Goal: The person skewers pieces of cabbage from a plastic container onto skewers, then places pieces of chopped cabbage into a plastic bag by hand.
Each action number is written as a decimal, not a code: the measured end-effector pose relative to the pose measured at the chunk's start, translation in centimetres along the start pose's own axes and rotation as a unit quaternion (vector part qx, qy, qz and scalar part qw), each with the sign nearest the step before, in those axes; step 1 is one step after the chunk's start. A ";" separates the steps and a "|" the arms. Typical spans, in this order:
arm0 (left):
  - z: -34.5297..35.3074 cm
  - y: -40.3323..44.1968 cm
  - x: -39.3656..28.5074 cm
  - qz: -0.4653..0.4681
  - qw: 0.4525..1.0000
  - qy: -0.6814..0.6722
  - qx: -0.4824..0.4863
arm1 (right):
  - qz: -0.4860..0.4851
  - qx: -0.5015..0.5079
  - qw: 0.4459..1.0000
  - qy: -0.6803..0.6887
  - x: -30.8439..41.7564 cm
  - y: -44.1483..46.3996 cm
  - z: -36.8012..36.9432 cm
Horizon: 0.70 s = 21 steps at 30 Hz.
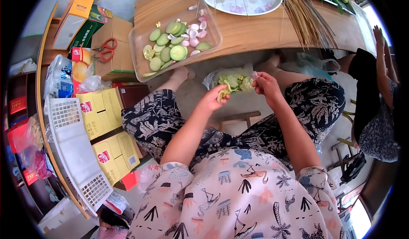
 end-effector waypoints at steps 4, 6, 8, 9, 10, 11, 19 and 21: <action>-1.1 4.8 0.8 -0.023 0.996 -0.053 -0.062 | 0.010 0.002 1.000 0.008 -0.1 0.2 0.1; 0.0 4.7 0.6 -0.008 0.993 -0.029 -0.113 | 0.013 0.003 1.000 0.007 0.0 0.4 0.1; 2.1 2.8 0.0 0.003 0.986 -0.006 -0.164 | 0.012 0.002 1.000 0.011 -0.1 0.4 0.0; 2.9 1.6 -0.5 0.010 0.977 0.041 -0.207 | 0.012 0.004 1.000 0.012 -0.1 0.3 0.0; 3.5 0.5 -1.0 0.018 0.965 0.087 -0.249 | 0.014 0.000 1.000 0.010 -0.1 0.3 0.1; 4.1 -0.6 -1.2 0.023 0.964 0.087 -0.250 | 0.017 -0.003 1.000 0.007 0.0 0.3 0.1; 13.1 -14.0 -13.0 0.396 0.809 0.424 -0.092 | 0.013 0.006 1.000 0.003 0.4 0.1 0.6; 10.9 -14.9 -18.5 0.498 0.704 0.449 -0.235 | 0.008 0.008 1.000 0.000 0.5 0.0 0.8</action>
Point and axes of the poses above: each hand's wrist, its own y-axis towards the middle knuckle, its own z-axis out of the palm, x = y × z, the point moved 5 cm from there along y, towards the middle knuckle, and after that the axes turned 6 degrees about y, right-handed, at the moved point
